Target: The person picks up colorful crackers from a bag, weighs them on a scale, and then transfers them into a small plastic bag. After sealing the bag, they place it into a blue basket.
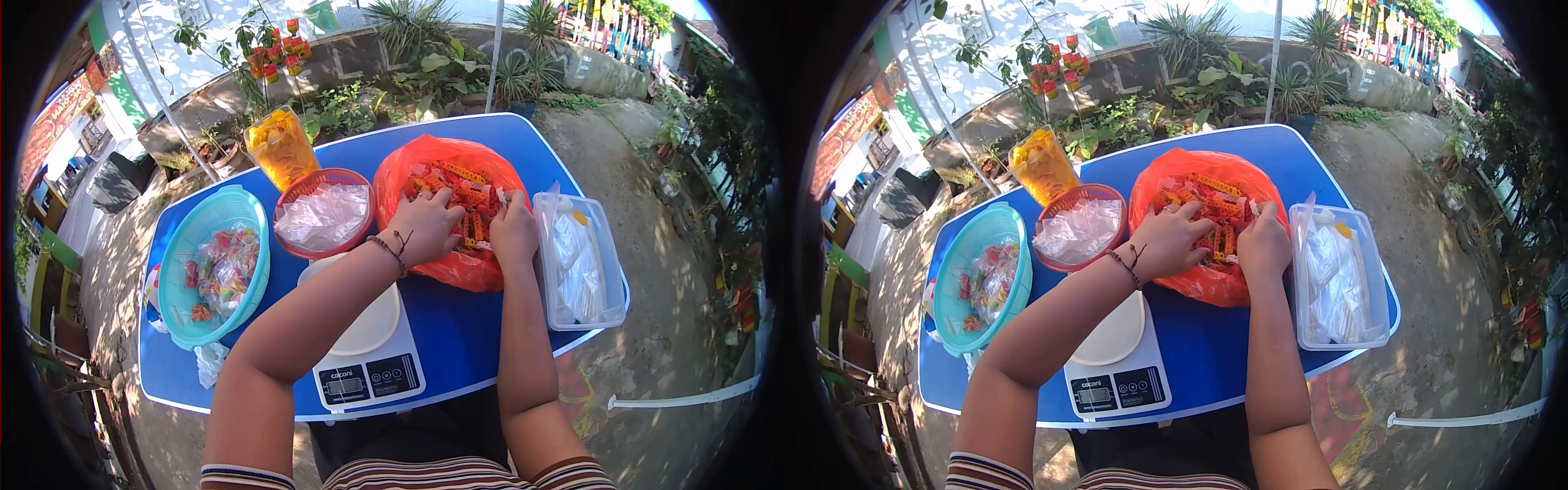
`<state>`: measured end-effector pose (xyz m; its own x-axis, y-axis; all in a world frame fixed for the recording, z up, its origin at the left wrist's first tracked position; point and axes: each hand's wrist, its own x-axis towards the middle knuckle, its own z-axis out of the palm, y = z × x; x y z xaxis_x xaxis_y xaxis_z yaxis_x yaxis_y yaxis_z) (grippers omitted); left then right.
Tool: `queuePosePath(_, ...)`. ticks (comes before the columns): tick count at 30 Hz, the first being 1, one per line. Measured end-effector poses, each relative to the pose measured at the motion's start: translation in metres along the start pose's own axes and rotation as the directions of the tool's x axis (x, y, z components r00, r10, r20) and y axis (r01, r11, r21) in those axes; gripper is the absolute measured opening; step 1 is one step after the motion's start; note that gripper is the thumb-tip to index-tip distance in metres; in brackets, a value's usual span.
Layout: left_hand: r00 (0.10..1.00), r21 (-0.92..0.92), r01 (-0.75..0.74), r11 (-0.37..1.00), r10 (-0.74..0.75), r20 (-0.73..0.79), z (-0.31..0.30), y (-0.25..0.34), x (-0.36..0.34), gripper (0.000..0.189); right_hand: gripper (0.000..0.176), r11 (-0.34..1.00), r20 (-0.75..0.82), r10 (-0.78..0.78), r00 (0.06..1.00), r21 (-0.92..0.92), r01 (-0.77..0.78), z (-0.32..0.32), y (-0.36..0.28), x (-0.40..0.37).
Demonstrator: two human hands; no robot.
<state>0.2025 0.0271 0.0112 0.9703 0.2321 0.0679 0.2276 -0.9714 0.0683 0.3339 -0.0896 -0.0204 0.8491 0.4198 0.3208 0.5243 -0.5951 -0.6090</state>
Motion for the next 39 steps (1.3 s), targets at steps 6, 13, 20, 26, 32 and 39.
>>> queuePosePath(6,0.999,0.089,-0.020,0.996,0.022,-0.023,-0.003,0.001,0.003,0.041,0.022,0.964,-0.011,-0.254,0.967,-0.079,0.253,0.024,0.012,0.015)
queuePosePath(13,0.978,0.094,-0.023,0.995,0.042,-0.206,0.004,-0.010,0.012,0.042,0.021,0.986,-0.012,-0.116,0.993,0.120,0.117,0.033,0.015,0.015)
queuePosePath(20,0.973,0.158,0.020,0.987,0.017,-0.231,0.016,-0.012,0.024,0.034,0.028,0.955,0.069,-0.232,0.970,0.204,0.214,0.031,0.020,0.012)
queuePosePath(26,0.972,0.049,0.063,0.997,-0.050,-0.228,0.008,-0.010,0.028,0.038,0.032,0.949,0.176,-0.196,0.965,0.283,0.141,0.036,0.029,0.018)
queuePosePath(32,0.983,0.004,0.059,0.998,-0.057,-0.177,0.003,-0.009,0.024,0.033,0.028,0.915,0.115,-0.187,0.976,0.382,0.130,0.032,0.026,0.016)
queuePosePath(39,0.949,-0.391,-0.041,0.919,-0.086,-0.303,0.006,-0.026,0.028,0.018,0.027,0.843,0.072,-0.054,0.996,0.538,0.006,0.022,0.018,0.011)
